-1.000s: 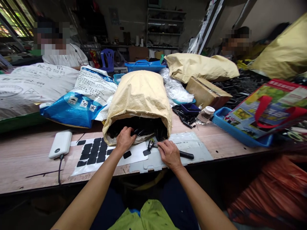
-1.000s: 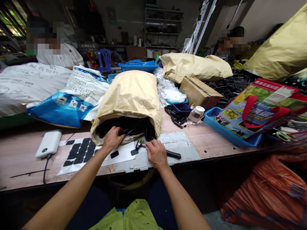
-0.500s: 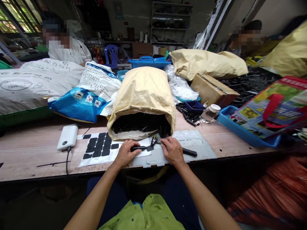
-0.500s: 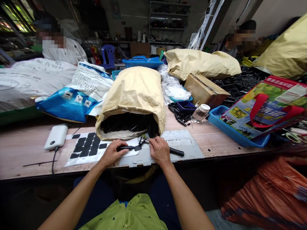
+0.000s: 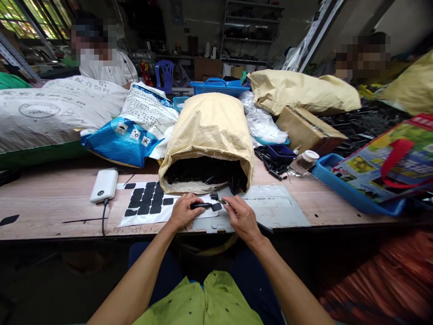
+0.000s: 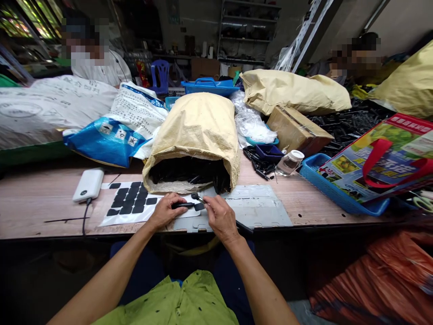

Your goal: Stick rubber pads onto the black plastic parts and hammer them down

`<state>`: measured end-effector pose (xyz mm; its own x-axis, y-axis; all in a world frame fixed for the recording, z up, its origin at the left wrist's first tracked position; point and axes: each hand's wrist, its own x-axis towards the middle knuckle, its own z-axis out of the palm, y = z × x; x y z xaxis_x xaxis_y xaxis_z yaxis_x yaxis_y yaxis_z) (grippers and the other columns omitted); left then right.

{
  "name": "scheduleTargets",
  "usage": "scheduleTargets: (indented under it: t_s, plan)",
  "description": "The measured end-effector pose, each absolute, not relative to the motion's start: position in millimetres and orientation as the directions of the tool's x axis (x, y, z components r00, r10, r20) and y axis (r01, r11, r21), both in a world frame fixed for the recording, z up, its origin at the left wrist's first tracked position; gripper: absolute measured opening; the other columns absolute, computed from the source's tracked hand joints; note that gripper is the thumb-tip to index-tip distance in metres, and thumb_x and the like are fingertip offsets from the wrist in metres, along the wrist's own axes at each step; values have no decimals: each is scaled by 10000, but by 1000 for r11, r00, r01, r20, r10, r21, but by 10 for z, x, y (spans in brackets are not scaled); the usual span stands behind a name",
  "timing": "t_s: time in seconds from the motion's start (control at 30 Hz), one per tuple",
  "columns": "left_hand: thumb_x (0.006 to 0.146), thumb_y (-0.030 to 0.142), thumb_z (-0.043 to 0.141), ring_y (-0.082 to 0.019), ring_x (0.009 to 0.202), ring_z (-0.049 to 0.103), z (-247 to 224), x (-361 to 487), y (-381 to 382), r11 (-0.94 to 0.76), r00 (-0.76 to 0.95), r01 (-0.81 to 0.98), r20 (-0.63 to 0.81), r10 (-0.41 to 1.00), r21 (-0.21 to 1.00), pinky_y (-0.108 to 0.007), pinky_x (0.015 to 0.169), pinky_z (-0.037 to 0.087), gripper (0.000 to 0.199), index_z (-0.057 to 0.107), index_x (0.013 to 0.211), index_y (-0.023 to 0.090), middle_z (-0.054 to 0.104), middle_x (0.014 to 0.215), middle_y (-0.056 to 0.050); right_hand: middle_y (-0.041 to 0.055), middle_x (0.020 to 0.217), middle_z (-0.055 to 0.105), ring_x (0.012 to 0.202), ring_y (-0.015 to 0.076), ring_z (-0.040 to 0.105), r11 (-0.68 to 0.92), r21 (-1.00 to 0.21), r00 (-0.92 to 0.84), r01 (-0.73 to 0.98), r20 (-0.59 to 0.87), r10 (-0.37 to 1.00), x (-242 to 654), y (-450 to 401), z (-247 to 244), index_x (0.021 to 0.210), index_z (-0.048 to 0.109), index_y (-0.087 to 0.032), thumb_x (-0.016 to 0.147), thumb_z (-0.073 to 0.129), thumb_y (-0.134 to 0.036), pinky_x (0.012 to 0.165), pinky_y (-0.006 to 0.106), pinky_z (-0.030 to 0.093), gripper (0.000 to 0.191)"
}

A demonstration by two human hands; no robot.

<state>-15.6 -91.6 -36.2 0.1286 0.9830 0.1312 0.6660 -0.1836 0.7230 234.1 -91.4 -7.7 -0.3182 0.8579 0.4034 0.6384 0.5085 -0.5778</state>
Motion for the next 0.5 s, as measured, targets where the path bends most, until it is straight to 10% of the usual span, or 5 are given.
scheduleTargets:
  t_s: [0.5]
  plan:
    - [812,285,748,-220,948,567,-383,-154,-919,-197,135,689,143,980,698,-347,871,435,208,783,1017,278,646,943,-21,39,883,628,872,176,596,581,-390,-419,714,427,802,2079,-1026,-17,1236,695,-300,994,486,-167,758,254,478,347]
